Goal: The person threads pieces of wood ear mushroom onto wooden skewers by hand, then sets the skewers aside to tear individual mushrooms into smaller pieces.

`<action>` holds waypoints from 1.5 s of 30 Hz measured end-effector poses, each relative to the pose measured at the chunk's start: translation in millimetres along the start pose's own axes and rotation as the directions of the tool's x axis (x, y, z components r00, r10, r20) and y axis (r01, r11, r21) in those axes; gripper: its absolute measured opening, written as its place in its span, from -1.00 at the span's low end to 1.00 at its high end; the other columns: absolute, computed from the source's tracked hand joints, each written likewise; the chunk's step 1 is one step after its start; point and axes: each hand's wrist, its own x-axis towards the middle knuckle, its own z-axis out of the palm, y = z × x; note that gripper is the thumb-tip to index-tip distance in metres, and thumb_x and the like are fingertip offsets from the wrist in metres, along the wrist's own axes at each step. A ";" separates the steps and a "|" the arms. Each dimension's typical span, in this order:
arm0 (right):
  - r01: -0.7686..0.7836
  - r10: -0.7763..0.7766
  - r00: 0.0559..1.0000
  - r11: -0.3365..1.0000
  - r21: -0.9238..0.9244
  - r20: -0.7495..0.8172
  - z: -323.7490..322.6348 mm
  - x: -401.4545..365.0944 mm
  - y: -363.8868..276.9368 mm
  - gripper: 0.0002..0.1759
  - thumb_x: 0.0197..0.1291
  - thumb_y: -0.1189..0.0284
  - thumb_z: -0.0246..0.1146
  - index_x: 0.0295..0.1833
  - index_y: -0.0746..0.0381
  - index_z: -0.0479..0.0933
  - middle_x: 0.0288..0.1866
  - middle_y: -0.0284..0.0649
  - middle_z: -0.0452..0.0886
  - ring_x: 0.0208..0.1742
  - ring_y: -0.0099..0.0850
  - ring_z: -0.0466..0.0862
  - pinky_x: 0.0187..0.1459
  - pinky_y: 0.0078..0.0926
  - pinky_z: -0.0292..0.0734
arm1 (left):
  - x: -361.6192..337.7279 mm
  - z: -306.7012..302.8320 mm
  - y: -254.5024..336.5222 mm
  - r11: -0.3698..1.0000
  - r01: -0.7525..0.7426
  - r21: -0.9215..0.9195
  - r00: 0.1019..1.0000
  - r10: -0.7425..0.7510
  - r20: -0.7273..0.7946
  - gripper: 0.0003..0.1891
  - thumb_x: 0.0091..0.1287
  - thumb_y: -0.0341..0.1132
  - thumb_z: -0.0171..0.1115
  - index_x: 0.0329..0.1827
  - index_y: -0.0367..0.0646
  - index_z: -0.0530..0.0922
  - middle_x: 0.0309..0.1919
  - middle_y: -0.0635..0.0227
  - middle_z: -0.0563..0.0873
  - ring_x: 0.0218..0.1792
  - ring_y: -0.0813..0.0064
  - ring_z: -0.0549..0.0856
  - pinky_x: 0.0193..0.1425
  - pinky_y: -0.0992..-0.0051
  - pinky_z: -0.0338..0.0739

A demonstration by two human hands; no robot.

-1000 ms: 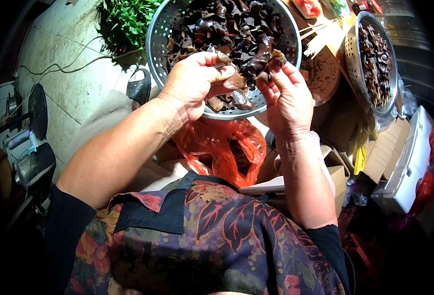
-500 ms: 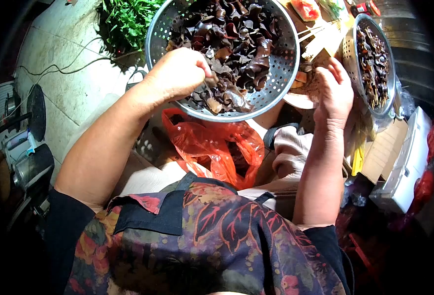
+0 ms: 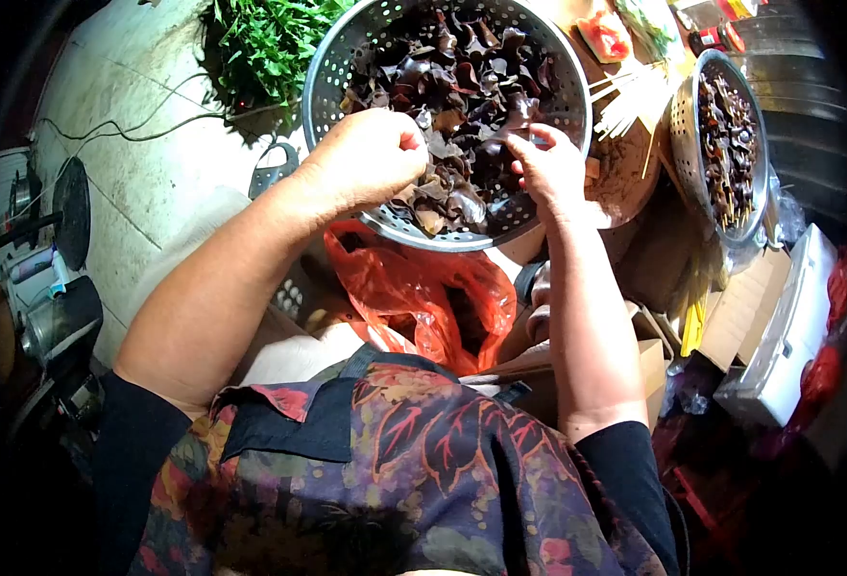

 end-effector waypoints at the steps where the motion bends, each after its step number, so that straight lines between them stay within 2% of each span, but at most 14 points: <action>1: -0.040 0.036 0.998 0.994 0.100 0.043 1.3 -4.7 -7.2 -0.58 -0.09 0.35 0.36 -0.09 0.35 0.56 -0.39 -0.19 0.65 -0.46 -0.51 0.62 -0.36 -0.58 0.53 | 0.1 -0.1 -0.6 1.000 -0.002 0.000 1.000 0.002 -0.005 -0.84 0.11 -0.37 0.15 -0.33 -0.24 0.63 -0.53 0.37 0.65 -0.49 0.61 0.57 -0.35 0.54 0.48; 3: -0.096 0.077 0.989 0.984 0.151 0.126 4.1 -5.3 -9.1 -0.83 -0.04 0.40 0.33 -0.41 0.26 0.54 -0.63 -0.31 0.53 -0.63 -0.57 0.49 -0.58 -0.59 0.36 | 0.0 -0.6 -0.8 0.999 0.005 -0.034 1.000 -0.005 0.001 -0.84 0.10 -0.39 0.14 -0.33 -0.24 0.63 -0.52 0.38 0.66 -0.49 0.60 0.57 -0.36 0.54 0.49; 6: -0.203 0.133 0.960 0.937 0.284 0.247 -0.1 -19.0 -31.2 -0.88 0.00 0.43 0.30 -0.42 0.24 0.52 -0.61 -0.36 0.51 -0.66 -0.60 0.44 -0.60 -0.64 0.32 | 1.1 1.1 -3.9 0.994 0.031 -0.108 0.999 -0.035 -0.031 -0.79 0.14 -0.32 0.21 -0.22 -0.23 0.63 -0.41 0.36 0.68 -0.38 0.60 0.60 -0.24 0.55 0.52; 8: -0.247 -0.013 0.914 0.775 0.582 0.406 -7.0 -34.3 -51.8 -0.93 0.04 0.48 0.25 -0.36 0.23 0.51 -0.54 -0.38 0.53 -0.65 -0.66 0.41 -0.60 -0.74 0.29 | 3.5 -0.8 0.5 0.973 0.081 -0.215 0.994 -0.095 -0.057 -0.68 0.17 -0.18 0.28 -0.14 -0.23 0.61 -0.26 0.33 0.69 -0.24 0.59 0.62 -0.07 0.57 0.50; 11: -0.334 -0.119 0.850 0.631 0.700 0.513 -12.7 -51.4 -70.3 -0.86 0.07 0.54 0.21 -0.21 0.24 0.51 -0.44 -0.38 0.55 -0.61 -0.72 0.40 -0.60 -0.83 0.27 | -2.8 -10.4 19.5 0.659 0.298 -0.691 0.955 -0.210 0.211 -0.60 0.26 0.02 0.19 -0.02 -0.08 0.59 -0.15 0.39 0.68 -0.12 0.57 0.62 0.01 0.46 0.47; 13: -0.404 -0.213 0.795 0.513 0.758 0.568 -11.9 -60.1 -72.2 -0.68 0.07 0.59 0.18 0.00 0.27 0.47 -0.29 -0.40 0.57 -0.53 -0.74 0.44 -0.54 -0.87 0.37 | -1.2 -1.1 15.5 0.343 0.264 -0.901 0.957 0.025 0.290 -0.67 0.36 -0.07 0.09 0.03 -0.08 0.55 -0.14 0.39 0.68 -0.18 0.55 0.66 -0.11 0.45 0.57; 16: -0.444 -0.133 0.804 0.513 0.735 0.579 -16.7 -85.4 -92.3 -0.66 0.09 0.59 0.19 0.04 0.27 0.47 -0.28 -0.39 0.58 -0.52 -0.73 0.45 -0.52 -0.85 0.38 | 3.8 8.9 12.2 0.274 0.185 -0.944 0.957 0.169 0.236 -0.69 0.31 -0.32 0.17 0.06 -0.26 0.48 -0.14 0.27 0.67 -0.15 0.50 0.68 -0.09 0.46 0.63; 24: -0.260 -0.098 0.866 0.749 0.610 0.489 -32.4 -78.6 -63.3 -0.88 0.06 0.47 0.31 -0.30 0.26 0.55 -0.46 -0.42 0.53 -0.49 -0.66 0.43 -0.42 -0.71 0.29 | 7.9 16.6 18.8 0.261 0.018 -0.965 0.992 0.115 0.050 -0.70 0.13 -0.56 0.27 -0.04 -0.31 0.51 -0.17 0.24 0.68 -0.18 0.45 0.67 -0.01 0.45 0.59; 28: -0.159 -0.168 0.859 0.810 0.564 0.484 -37.2 -77.5 -58.1 -0.88 0.05 0.47 0.33 -0.31 0.27 0.56 -0.43 -0.40 0.53 -0.42 -0.64 0.46 -0.34 -0.68 0.32 | 11.4 19.3 18.0 0.341 0.006 -0.940 0.994 0.101 0.042 -0.67 0.11 -0.57 0.28 -0.02 -0.30 0.51 -0.16 0.25 0.67 -0.19 0.47 0.66 -0.03 0.48 0.58; 32: -0.222 -0.163 0.881 0.687 0.692 0.444 -35.6 -79.6 -60.9 -0.73 0.05 0.50 0.36 -0.10 0.35 0.59 -0.20 -0.26 0.65 -0.18 -0.55 0.58 -0.03 -0.58 0.44 | 7.0 20.6 24.1 0.419 0.037 -0.907 0.995 0.068 0.072 -0.67 0.10 -0.56 0.29 -0.05 -0.30 0.50 -0.18 0.28 0.66 -0.21 0.49 0.65 -0.09 0.50 0.59; 37: -0.156 -0.191 0.916 0.641 0.752 0.353 -31.9 -78.7 -58.1 -0.77 0.09 0.53 0.34 -0.12 0.33 0.56 -0.23 -0.28 0.65 -0.23 -0.53 0.61 -0.08 -0.56 0.49 | 2.8 23.5 27.9 0.500 0.064 -0.864 0.985 0.106 0.135 -0.67 0.08 -0.52 0.30 -0.07 -0.30 0.50 -0.19 0.27 0.65 -0.22 0.49 0.65 -0.08 0.48 0.58; 39: -0.191 -0.130 0.928 0.639 0.745 0.349 -33.9 -77.8 -57.6 -0.81 0.09 0.52 0.34 -0.17 0.32 0.56 -0.27 -0.29 0.65 -0.30 -0.54 0.61 -0.14 -0.60 0.51 | 2.5 22.7 32.0 0.322 0.106 -0.941 0.988 0.074 0.136 -0.70 0.14 -0.49 0.27 -0.05 -0.30 0.48 -0.20 0.26 0.65 -0.23 0.46 0.66 -0.08 0.45 0.60; 41: -0.193 -0.100 0.940 0.633 0.749 0.327 -32.7 -78.0 -57.4 -0.82 0.10 0.51 0.34 -0.18 0.30 0.56 -0.30 -0.29 0.64 -0.35 -0.57 0.60 -0.23 -0.63 0.52 | 4.3 21.0 29.6 0.235 0.018 -0.972 0.998 0.055 0.032 -0.72 0.15 -0.50 0.29 -0.07 -0.32 0.49 -0.22 0.22 0.65 -0.25 0.41 0.68 -0.13 0.42 0.61; 45: -0.236 -0.065 0.914 0.716 0.656 0.400 -31.8 -80.1 -55.1 -0.79 0.10 0.46 0.35 -0.15 0.25 0.56 -0.30 -0.35 0.63 -0.37 -0.61 0.58 -0.33 -0.66 0.49 | 5.3 23.6 29.1 0.321 -0.136 -0.937 0.991 0.046 -0.128 -0.71 0.15 -0.53 0.27 -0.05 -0.27 0.50 -0.22 0.28 0.64 -0.21 0.47 0.65 -0.07 0.49 0.58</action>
